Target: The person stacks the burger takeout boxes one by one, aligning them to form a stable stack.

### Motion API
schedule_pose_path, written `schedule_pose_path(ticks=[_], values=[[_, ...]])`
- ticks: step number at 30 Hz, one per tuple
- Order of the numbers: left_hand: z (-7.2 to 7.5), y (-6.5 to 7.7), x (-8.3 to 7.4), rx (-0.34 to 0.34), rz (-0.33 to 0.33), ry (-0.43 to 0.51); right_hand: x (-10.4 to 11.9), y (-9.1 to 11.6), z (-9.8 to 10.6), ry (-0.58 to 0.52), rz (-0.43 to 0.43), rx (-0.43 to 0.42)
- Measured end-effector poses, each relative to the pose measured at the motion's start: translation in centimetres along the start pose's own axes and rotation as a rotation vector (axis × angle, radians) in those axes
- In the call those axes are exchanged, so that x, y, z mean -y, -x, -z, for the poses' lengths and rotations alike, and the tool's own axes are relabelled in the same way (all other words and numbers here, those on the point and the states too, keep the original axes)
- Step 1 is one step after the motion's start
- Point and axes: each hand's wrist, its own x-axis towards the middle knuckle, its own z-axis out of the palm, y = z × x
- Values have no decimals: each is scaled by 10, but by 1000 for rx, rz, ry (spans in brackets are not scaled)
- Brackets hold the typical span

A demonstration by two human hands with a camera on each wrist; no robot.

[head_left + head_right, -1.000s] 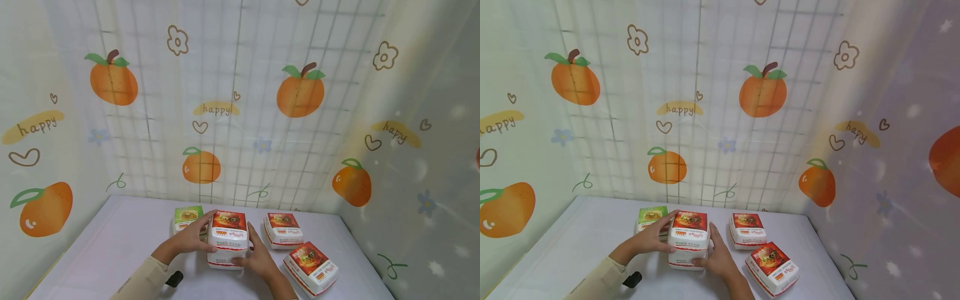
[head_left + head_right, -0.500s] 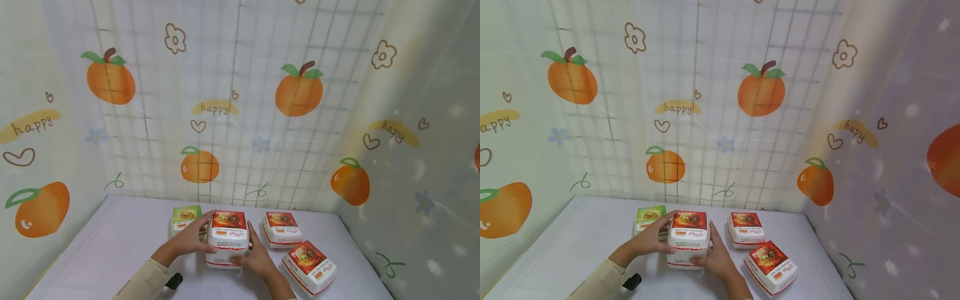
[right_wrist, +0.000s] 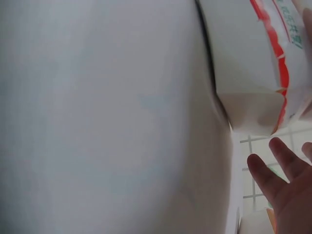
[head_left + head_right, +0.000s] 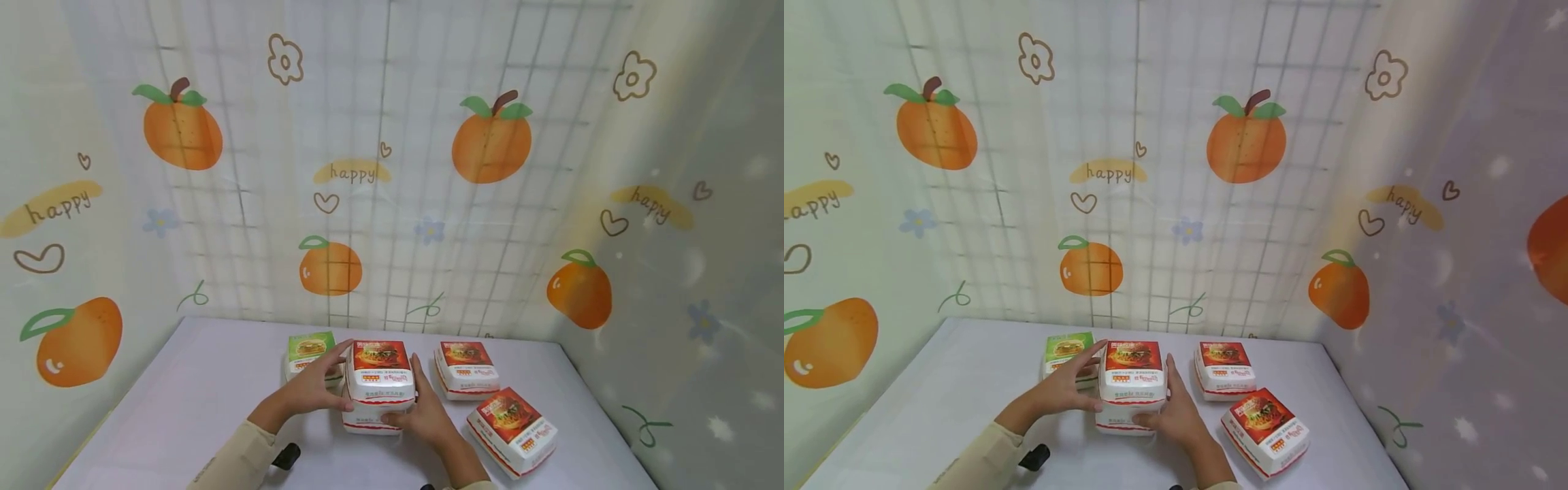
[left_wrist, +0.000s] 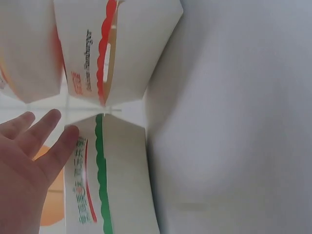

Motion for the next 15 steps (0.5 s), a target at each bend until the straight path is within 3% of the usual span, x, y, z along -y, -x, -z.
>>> schedule_pose_path(ticks=[7, 15], values=[[13, 10, 5, 5, 25, -39, 1, 3, -2, -30, 12, 0], [29, 8, 5, 9, -40, -92, -1, 0, -1, -28, 15, -2]])
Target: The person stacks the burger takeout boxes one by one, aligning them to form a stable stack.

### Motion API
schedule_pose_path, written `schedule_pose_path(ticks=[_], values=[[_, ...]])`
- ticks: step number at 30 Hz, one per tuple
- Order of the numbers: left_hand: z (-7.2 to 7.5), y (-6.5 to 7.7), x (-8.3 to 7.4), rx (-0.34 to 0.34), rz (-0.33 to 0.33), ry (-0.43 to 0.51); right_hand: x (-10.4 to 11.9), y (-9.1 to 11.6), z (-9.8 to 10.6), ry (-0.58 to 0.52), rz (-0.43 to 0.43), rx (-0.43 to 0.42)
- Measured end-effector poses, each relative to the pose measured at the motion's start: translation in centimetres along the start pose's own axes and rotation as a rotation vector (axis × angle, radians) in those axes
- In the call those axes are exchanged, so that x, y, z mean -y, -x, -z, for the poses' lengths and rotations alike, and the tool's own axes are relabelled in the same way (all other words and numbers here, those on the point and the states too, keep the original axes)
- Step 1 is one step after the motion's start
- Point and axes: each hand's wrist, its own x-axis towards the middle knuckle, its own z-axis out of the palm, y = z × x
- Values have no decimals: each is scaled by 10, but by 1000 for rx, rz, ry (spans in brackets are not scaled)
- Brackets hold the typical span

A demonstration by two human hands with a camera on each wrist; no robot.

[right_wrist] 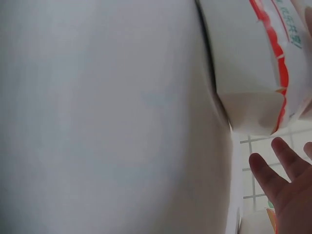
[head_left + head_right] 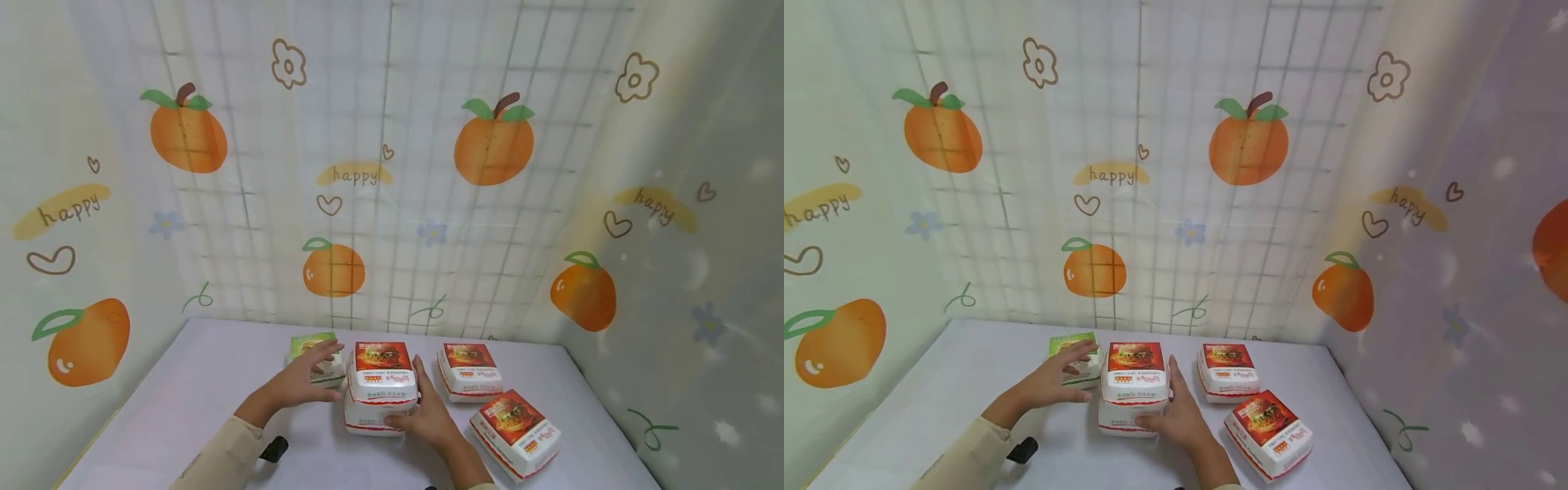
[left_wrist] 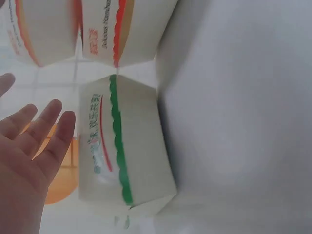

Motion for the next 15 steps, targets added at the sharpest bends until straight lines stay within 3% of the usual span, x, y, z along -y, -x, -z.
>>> schedule_pose_path(ticks=[5, 12, 15], values=[[7, -5, 6, -18, -3, -56, -2, 0, 3, -13, 6, 2], [19, -4, 14, -87, 122, -166, -2, 0, 2, -33, 16, 17], [25, -4, 17, -113, 139, -199, -1, 0, 2, -35, 12, 17]])
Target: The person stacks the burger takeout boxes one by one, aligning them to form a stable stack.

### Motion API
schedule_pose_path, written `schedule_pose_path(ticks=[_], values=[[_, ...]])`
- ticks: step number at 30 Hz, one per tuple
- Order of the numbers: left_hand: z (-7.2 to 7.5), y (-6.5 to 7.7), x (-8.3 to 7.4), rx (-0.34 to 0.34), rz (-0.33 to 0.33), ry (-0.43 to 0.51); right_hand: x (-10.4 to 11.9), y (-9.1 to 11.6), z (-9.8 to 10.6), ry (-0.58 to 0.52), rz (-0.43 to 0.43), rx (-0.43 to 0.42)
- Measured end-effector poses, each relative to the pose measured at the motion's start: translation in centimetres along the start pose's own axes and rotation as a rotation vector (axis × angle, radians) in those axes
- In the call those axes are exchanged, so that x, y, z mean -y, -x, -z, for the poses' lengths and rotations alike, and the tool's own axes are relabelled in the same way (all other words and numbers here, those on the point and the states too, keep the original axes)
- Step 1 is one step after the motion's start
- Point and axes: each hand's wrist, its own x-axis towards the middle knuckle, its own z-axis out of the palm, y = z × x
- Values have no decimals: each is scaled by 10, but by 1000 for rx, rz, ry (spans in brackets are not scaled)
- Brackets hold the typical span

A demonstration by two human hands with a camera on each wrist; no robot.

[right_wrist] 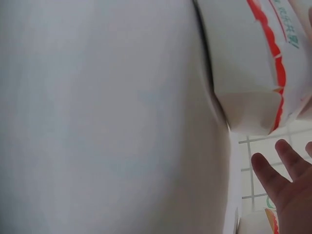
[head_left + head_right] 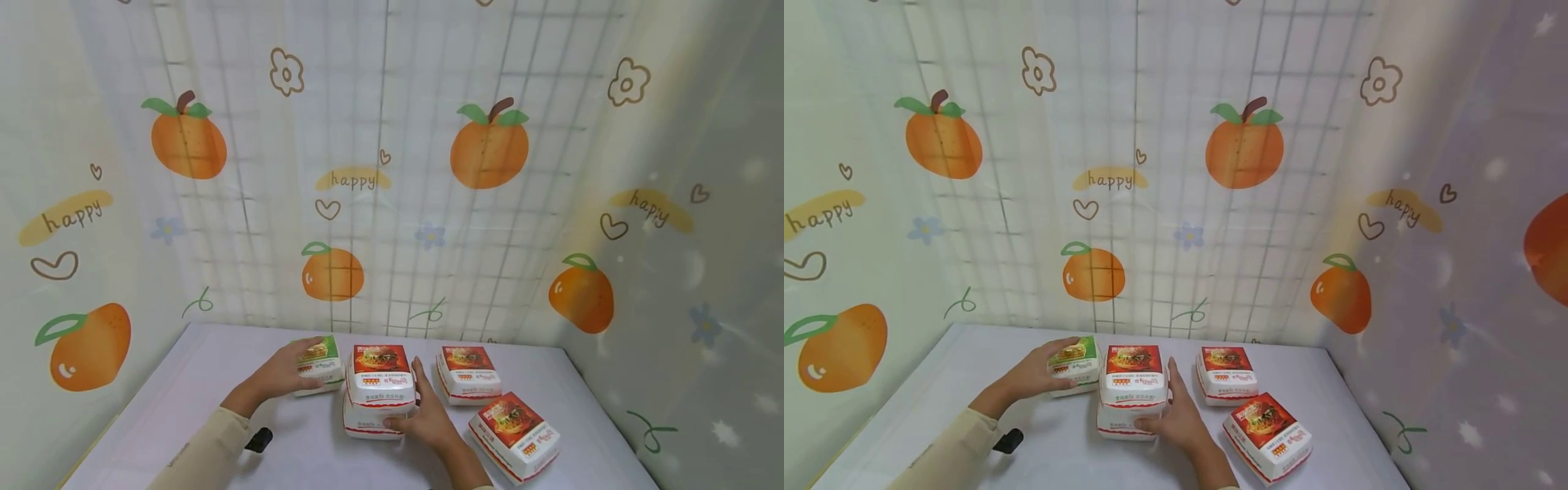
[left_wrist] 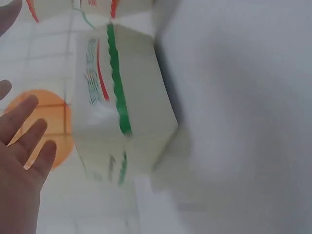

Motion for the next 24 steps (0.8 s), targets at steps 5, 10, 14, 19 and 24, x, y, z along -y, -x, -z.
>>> schedule_pose_path(ticks=[5, 10, 14, 19, 24], values=[[0, -6, 20, -65, 30, 12, 2, 0, 2, 14, -28, -8], [-8, -11, 47, -86, 67, 63, 2, -1, 3, 18, -51, -18], [-12, -11, 62, -72, 115, 81, 0, 0, 2, -7, -41, -14], [-12, -11, 72, -60, 157, 90, 1, 2, 0, -18, -31, -10], [-12, -14, 78, -30, 163, 72, 1, 2, -2, -13, -18, -13]])
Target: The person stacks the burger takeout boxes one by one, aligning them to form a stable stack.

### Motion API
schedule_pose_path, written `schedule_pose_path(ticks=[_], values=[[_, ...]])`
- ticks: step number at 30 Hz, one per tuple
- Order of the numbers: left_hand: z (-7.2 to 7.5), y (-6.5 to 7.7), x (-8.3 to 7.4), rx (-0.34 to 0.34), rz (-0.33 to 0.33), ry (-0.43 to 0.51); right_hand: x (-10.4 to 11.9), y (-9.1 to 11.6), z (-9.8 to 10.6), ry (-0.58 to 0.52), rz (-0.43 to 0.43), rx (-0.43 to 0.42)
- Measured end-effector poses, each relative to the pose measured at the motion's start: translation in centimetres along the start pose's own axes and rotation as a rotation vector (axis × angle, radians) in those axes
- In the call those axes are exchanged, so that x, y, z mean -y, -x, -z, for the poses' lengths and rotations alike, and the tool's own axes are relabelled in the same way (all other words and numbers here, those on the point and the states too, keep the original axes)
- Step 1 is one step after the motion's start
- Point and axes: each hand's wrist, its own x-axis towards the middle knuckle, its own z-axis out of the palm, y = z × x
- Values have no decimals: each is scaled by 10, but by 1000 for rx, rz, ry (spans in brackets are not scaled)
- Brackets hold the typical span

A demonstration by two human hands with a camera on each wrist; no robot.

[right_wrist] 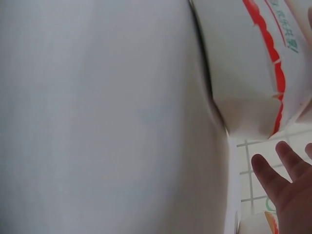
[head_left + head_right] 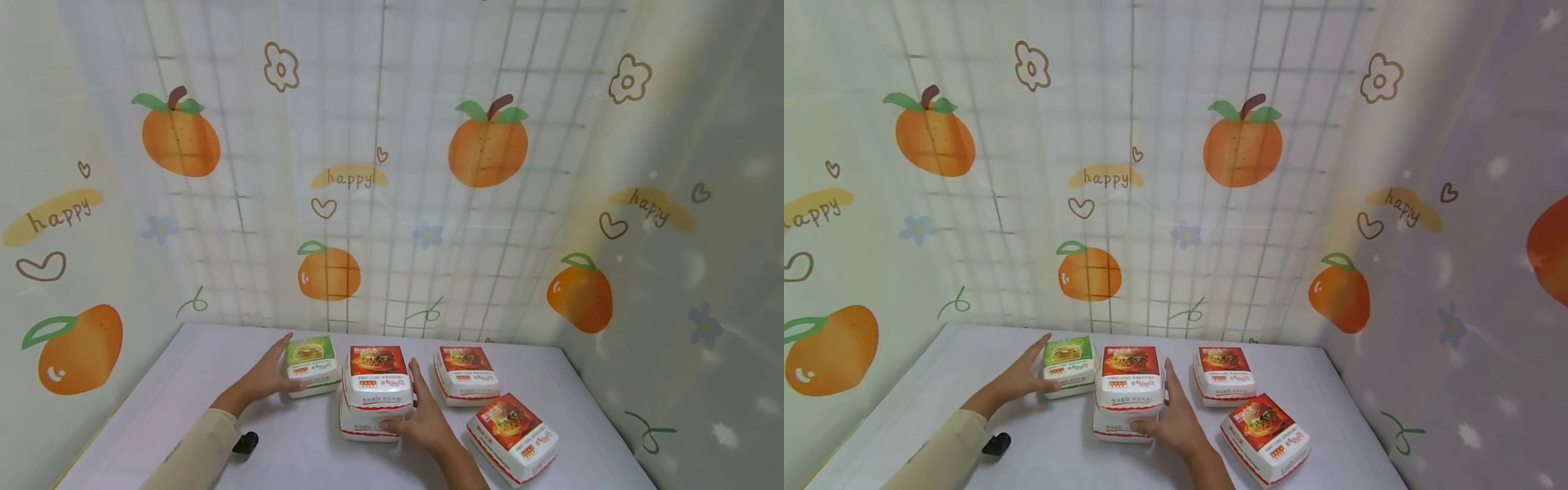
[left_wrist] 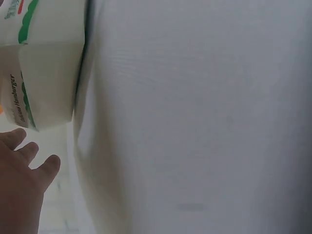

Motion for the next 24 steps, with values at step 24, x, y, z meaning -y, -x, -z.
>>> schedule_pose_path(ticks=[24], values=[[1, -2, 0, 11, 88, 9, 13, 4, 2, 37, -9, -3]])
